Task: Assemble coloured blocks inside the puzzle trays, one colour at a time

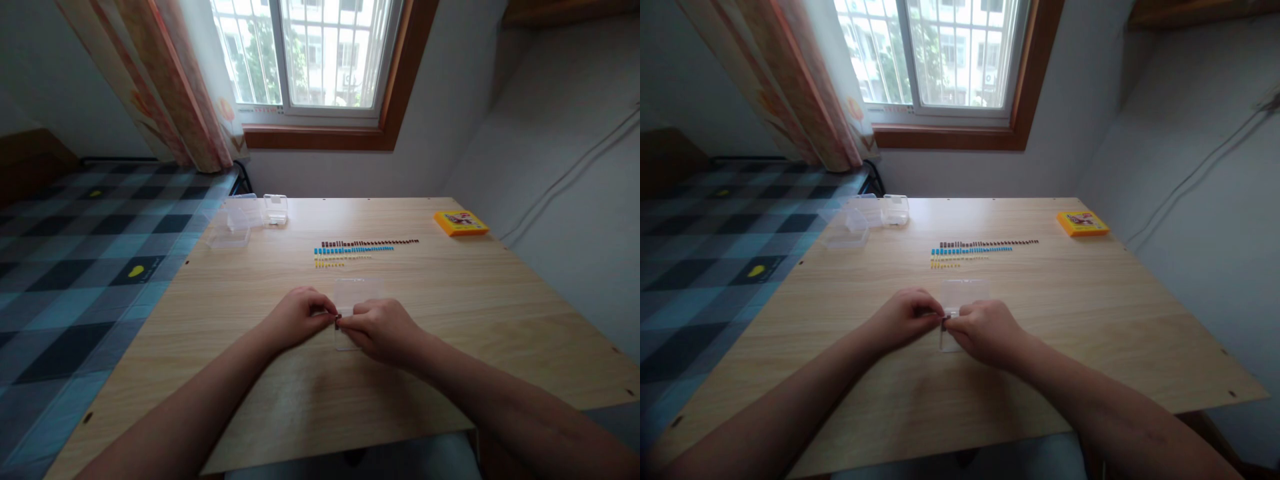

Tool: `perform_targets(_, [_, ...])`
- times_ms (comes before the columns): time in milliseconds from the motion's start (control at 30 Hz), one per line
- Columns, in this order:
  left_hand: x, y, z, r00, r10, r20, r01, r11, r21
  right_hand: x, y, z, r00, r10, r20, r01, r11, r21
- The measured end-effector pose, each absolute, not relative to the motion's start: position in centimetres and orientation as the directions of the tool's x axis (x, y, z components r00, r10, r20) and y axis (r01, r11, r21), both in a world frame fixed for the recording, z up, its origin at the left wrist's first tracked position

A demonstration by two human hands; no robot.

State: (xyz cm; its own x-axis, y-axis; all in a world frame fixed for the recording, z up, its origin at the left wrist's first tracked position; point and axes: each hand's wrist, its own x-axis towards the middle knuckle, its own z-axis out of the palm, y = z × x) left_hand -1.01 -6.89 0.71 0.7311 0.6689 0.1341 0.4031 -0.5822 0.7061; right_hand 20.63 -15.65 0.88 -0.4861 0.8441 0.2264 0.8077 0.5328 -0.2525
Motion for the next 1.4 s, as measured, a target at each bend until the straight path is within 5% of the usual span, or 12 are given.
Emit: perform_targets(1400, [-0.9,-7.07,1.1,0.732,0.669,0.126,0.407,-0.578,0.708,20.71,-15.58,0.91,-0.474,0.853,0.217,0.827,0.516,-0.224])
